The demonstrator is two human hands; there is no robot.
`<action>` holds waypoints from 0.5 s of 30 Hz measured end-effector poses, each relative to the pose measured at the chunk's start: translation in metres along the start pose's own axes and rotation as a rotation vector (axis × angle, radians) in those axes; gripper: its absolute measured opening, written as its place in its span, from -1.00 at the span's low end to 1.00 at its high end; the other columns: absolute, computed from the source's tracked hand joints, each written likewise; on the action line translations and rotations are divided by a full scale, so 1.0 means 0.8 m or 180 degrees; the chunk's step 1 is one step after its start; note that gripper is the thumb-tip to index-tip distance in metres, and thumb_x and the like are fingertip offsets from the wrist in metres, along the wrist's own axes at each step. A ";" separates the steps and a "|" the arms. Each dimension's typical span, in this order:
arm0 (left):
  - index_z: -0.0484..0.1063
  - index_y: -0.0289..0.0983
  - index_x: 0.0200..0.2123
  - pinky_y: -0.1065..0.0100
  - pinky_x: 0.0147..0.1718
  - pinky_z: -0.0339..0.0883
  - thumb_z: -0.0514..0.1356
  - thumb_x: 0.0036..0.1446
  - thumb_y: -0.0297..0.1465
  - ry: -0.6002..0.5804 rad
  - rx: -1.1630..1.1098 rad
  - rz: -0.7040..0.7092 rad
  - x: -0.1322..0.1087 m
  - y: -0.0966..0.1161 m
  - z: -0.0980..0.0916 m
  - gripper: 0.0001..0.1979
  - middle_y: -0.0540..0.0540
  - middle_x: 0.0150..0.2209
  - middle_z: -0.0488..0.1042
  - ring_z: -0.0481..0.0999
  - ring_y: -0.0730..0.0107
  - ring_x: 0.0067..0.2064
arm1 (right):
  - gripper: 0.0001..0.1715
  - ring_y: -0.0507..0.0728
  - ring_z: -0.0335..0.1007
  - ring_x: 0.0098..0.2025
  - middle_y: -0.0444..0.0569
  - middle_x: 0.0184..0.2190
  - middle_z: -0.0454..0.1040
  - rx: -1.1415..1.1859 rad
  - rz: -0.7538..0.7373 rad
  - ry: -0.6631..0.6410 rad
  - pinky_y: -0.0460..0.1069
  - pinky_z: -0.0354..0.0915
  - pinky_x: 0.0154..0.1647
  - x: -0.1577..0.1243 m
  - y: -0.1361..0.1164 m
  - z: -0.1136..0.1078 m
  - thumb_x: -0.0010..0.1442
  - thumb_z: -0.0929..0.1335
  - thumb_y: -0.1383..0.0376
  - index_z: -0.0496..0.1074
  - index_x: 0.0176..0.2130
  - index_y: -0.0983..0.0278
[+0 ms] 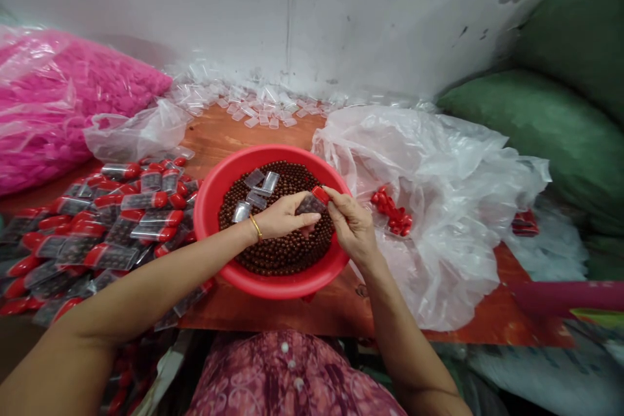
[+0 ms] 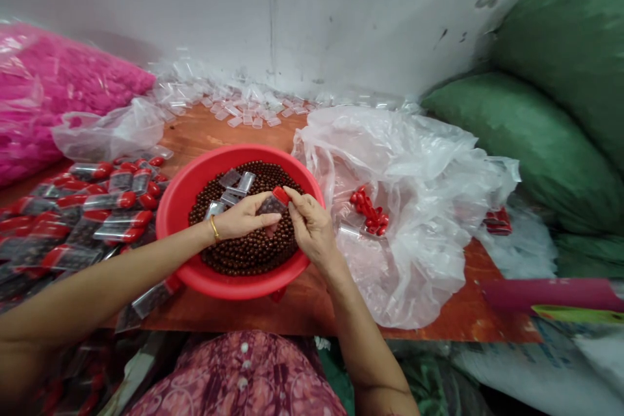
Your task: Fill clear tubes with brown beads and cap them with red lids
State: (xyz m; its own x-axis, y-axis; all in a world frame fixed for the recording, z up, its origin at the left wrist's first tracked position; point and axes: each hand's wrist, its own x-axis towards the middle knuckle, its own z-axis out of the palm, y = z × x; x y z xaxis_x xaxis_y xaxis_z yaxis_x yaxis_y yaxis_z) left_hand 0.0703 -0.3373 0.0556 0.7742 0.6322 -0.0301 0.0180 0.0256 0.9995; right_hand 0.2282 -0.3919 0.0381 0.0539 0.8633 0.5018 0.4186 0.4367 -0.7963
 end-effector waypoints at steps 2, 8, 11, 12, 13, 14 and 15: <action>0.19 -0.31 -0.36 0.47 -0.55 0.19 0.17 0.03 -0.18 0.0023 0.0272 0.0096 -0.003 0.001 0.000 -0.68 0.09 -0.56 0.25 0.26 0.59 -0.56 | -0.63 0.04 0.37 -0.27 -0.04 -0.30 0.46 -0.0126 -0.0222 -0.0036 -0.05 0.32 -0.22 -0.003 0.002 -0.001 0.23 0.22 0.30 0.40 0.01 0.19; 0.25 -0.33 -0.37 0.47 -0.51 0.12 0.16 0.03 -0.22 0.0201 0.0756 0.0387 -0.007 0.006 0.003 -0.73 0.09 -0.54 0.22 0.20 0.59 -0.51 | -0.55 0.05 0.41 -0.30 0.00 -0.33 0.46 -0.0873 -0.0761 -0.0219 -0.06 0.35 -0.24 -0.016 -0.003 -0.008 0.25 0.18 0.35 0.29 0.13 0.23; 0.22 -0.32 -0.40 0.48 -0.55 0.10 0.15 0.02 -0.19 0.0141 0.0724 0.0249 -0.010 0.010 0.007 -0.71 0.10 -0.57 0.21 0.19 0.59 -0.55 | -0.53 0.06 0.40 -0.38 0.03 -0.39 0.45 -0.1448 -0.0869 -0.0214 -0.06 0.36 -0.32 -0.020 -0.006 -0.013 0.25 0.17 0.35 0.27 0.14 0.28; 0.21 -0.32 -0.41 0.48 -0.56 0.10 0.15 0.01 -0.19 0.0138 0.0720 0.0195 -0.011 0.011 0.008 -0.71 0.10 -0.58 0.21 0.19 0.59 -0.56 | -0.53 0.06 0.39 -0.41 0.03 -0.40 0.45 -0.1611 -0.0874 -0.0195 -0.07 0.36 -0.36 -0.021 -0.007 -0.013 0.25 0.16 0.35 0.27 0.14 0.28; 0.21 -0.31 -0.42 0.48 -0.57 0.10 0.16 0.00 -0.19 0.0138 0.0730 0.0141 -0.011 0.013 0.010 -0.71 0.10 -0.58 0.21 0.20 0.59 -0.56 | -0.52 0.05 0.38 -0.43 0.03 -0.41 0.45 -0.1726 -0.0900 -0.0182 -0.08 0.36 -0.38 -0.022 -0.008 -0.014 0.25 0.16 0.36 0.27 0.14 0.29; 0.21 -0.31 -0.42 0.48 -0.57 0.10 0.16 -0.01 -0.20 0.0152 0.0734 0.0088 -0.012 0.015 0.011 -0.71 0.10 -0.58 0.21 0.20 0.58 -0.56 | -0.52 0.05 0.37 -0.44 0.02 -0.42 0.45 -0.1778 -0.0940 -0.0170 -0.08 0.35 -0.40 -0.022 -0.009 -0.014 0.25 0.16 0.37 0.26 0.15 0.29; 0.21 -0.31 -0.42 0.48 -0.58 0.10 0.17 -0.03 -0.21 0.0164 0.0728 0.0032 -0.012 0.017 0.012 -0.72 0.10 -0.58 0.21 0.20 0.59 -0.57 | -0.51 0.05 0.37 -0.44 0.02 -0.42 0.45 -0.1765 -0.0992 -0.0157 -0.08 0.35 -0.40 -0.023 -0.009 -0.014 0.25 0.16 0.38 0.25 0.15 0.29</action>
State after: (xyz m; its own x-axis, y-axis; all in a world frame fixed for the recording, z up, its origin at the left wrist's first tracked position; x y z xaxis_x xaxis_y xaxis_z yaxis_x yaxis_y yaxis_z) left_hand 0.0692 -0.3501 0.0692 0.7419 0.6703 -0.0145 0.1578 -0.1535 0.9755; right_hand 0.2341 -0.4135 0.0388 -0.1823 0.7332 0.6551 0.8157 0.4847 -0.3156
